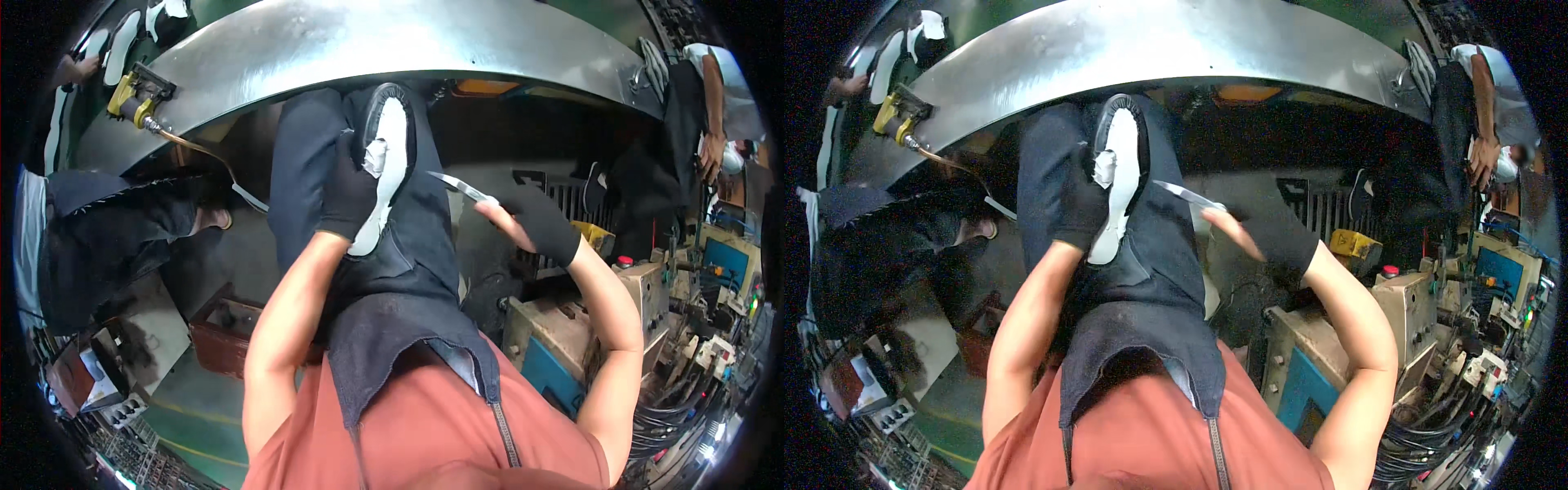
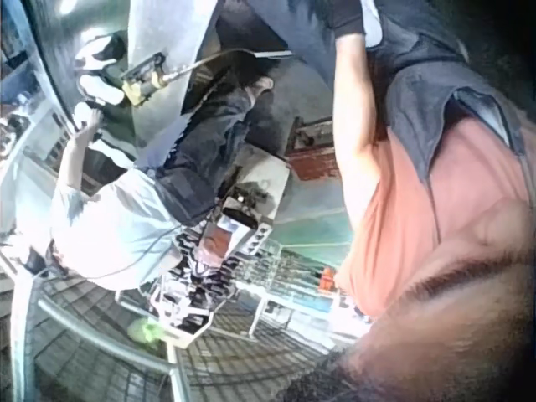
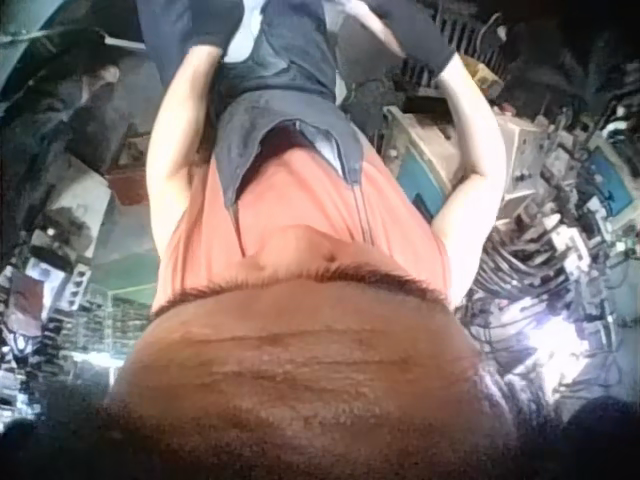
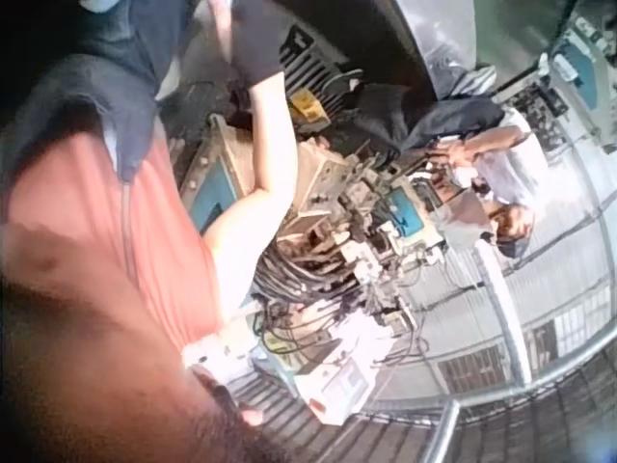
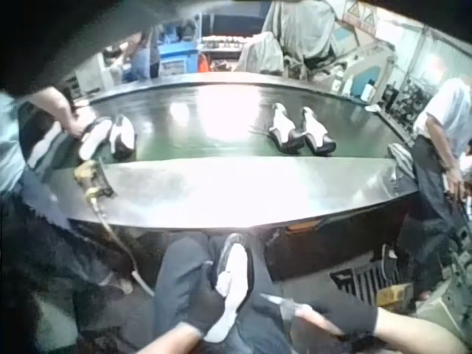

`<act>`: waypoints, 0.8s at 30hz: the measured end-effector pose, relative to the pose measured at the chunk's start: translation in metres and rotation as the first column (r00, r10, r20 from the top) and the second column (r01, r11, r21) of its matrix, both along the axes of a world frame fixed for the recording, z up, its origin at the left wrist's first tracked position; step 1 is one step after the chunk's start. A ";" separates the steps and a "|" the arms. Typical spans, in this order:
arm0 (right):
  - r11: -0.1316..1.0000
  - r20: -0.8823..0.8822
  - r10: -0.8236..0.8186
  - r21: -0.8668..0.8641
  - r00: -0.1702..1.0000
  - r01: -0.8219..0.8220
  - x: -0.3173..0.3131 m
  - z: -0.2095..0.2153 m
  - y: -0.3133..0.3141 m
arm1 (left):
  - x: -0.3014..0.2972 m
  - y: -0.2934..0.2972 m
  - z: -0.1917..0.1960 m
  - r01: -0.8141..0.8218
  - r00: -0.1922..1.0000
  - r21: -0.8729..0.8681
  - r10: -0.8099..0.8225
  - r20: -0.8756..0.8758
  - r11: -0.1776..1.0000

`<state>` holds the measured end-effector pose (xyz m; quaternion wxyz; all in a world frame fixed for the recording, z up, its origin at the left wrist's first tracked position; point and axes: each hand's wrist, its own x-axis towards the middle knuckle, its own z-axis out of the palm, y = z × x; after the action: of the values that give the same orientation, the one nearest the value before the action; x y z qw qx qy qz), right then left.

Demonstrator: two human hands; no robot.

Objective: The person uses pliers to trim excess material from the edges of white shoe parts. They repeatedly pick up a part from a conveyor belt, hold it against their lap, and use the pliers to snip away small pieces of material before placing the part back on the belt.

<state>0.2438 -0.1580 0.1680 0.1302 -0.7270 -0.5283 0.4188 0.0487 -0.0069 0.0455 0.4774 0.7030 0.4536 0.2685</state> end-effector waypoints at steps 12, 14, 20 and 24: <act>0.904 0.409 0.340 0.105 0.847 -0.414 -0.046 0.029 0.067 | -0.043 0.001 -0.045 0.364 0.930 -0.136 -0.352 0.105 0.921; 0.748 0.271 0.394 0.460 0.878 -0.478 -0.055 0.037 0.066 | -0.047 0.006 -0.040 0.419 0.908 -0.247 -0.405 0.109 0.874; 0.986 0.102 0.028 0.163 0.994 -0.045 -0.034 -0.009 0.060 | -0.047 0.007 -0.006 0.494 0.869 0.032 -0.495 0.002 0.869; 0.688 0.232 0.213 0.654 0.949 -0.314 -0.047 -0.024 0.051 | -0.055 0.004 -0.016 0.589 0.808 -0.145 -0.585 0.075 0.795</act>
<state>0.1966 -0.1069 0.1445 0.2897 -0.5713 -0.7515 0.1580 -0.0065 -0.0024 0.0298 0.5981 0.7645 0.2273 0.0790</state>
